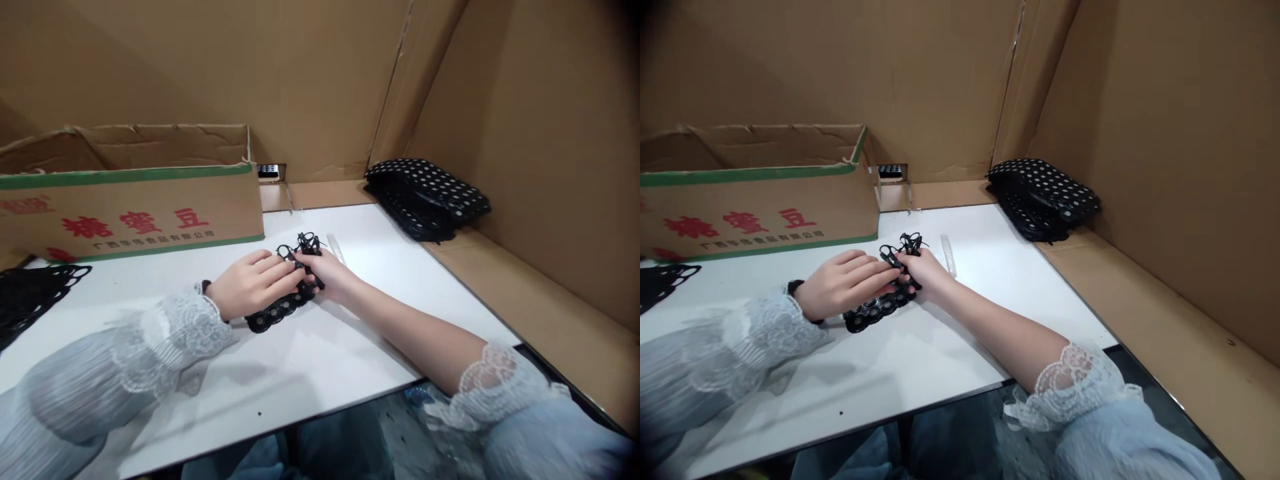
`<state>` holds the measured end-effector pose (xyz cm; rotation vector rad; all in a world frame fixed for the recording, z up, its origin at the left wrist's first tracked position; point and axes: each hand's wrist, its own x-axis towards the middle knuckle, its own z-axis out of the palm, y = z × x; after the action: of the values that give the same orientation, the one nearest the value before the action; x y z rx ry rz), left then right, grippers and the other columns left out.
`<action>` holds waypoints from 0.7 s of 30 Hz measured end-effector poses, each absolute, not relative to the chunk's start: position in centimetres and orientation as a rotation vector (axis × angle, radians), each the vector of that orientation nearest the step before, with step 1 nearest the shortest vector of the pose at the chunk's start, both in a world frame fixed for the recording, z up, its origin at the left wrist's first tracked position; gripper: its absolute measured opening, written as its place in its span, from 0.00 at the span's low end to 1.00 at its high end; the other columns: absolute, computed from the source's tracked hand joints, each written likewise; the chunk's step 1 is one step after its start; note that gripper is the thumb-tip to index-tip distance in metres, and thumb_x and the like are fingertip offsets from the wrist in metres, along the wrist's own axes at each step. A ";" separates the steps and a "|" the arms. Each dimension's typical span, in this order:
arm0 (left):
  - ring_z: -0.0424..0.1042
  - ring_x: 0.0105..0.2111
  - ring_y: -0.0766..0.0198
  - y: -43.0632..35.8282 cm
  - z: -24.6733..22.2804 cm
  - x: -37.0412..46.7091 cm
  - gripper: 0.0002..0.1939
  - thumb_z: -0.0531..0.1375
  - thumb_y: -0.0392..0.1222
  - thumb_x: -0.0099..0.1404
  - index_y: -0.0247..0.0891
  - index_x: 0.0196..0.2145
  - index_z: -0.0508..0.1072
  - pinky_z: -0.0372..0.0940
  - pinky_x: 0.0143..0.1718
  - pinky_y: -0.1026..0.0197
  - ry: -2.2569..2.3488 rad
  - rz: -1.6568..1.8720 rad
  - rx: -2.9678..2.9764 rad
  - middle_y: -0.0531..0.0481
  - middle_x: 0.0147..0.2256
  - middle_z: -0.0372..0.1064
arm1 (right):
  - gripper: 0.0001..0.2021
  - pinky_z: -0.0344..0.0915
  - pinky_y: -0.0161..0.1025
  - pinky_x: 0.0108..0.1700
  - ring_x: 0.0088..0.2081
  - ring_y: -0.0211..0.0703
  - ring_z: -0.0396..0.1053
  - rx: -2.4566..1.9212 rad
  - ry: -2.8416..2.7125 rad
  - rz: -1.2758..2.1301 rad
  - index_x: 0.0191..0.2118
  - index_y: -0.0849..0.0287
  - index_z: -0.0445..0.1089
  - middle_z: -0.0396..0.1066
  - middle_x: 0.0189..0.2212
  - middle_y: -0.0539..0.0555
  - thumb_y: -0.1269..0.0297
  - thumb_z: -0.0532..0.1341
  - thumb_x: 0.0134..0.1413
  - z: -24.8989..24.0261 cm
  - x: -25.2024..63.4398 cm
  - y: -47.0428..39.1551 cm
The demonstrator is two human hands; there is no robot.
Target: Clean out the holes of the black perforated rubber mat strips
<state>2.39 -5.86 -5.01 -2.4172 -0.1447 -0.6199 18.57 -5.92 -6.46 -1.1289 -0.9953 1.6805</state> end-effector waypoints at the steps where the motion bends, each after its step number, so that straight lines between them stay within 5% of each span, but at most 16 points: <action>1: 0.69 0.33 0.64 -5.9 -5.2 2.6 0.08 0.53 0.35 0.61 0.35 0.39 0.68 0.63 0.34 0.59 -0.117 -0.650 -2.403 0.46 0.35 0.71 | 0.06 0.42 0.26 0.10 0.11 0.27 0.47 -1.127 -1.000 1.704 0.25 0.59 0.57 0.50 0.12 0.42 0.67 0.55 0.51 -6.4 18.5 -6.1; 10: 0.71 0.32 0.65 -6.6 -5.8 2.5 0.06 0.56 0.35 0.58 0.35 0.35 0.71 0.67 0.34 0.61 0.112 -0.676 -2.249 0.48 0.33 0.73 | 0.08 0.41 0.27 0.09 0.11 0.28 0.46 -1.192 -1.028 1.765 0.24 0.60 0.57 0.51 0.10 0.43 0.65 0.55 0.50 -5.9 18.1 -6.8; 17: 0.72 0.30 0.64 -6.8 -6.0 3.3 0.07 0.55 0.35 0.59 0.31 0.34 0.71 0.68 0.32 0.61 0.097 -0.678 -2.221 0.46 0.31 0.73 | 0.21 0.41 0.29 0.10 0.12 0.28 0.47 -1.137 -0.960 1.827 0.23 0.59 0.57 0.52 0.13 0.45 0.44 0.56 0.44 -5.8 18.1 -6.6; 21: 0.72 0.29 0.63 -6.9 -5.7 2.7 0.07 0.58 0.36 0.57 0.31 0.34 0.70 0.67 0.32 0.60 0.057 -0.750 -2.169 0.45 0.30 0.73 | 0.18 0.50 0.29 0.14 0.15 0.30 0.53 -1.039 -1.117 1.783 0.25 0.59 0.58 0.54 0.16 0.45 0.49 0.62 0.39 -5.9 18.1 -6.8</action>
<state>2.67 -6.86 -5.69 -2.1694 0.0566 -0.7505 18.14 -6.83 -5.91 -1.0390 -1.1168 1.7835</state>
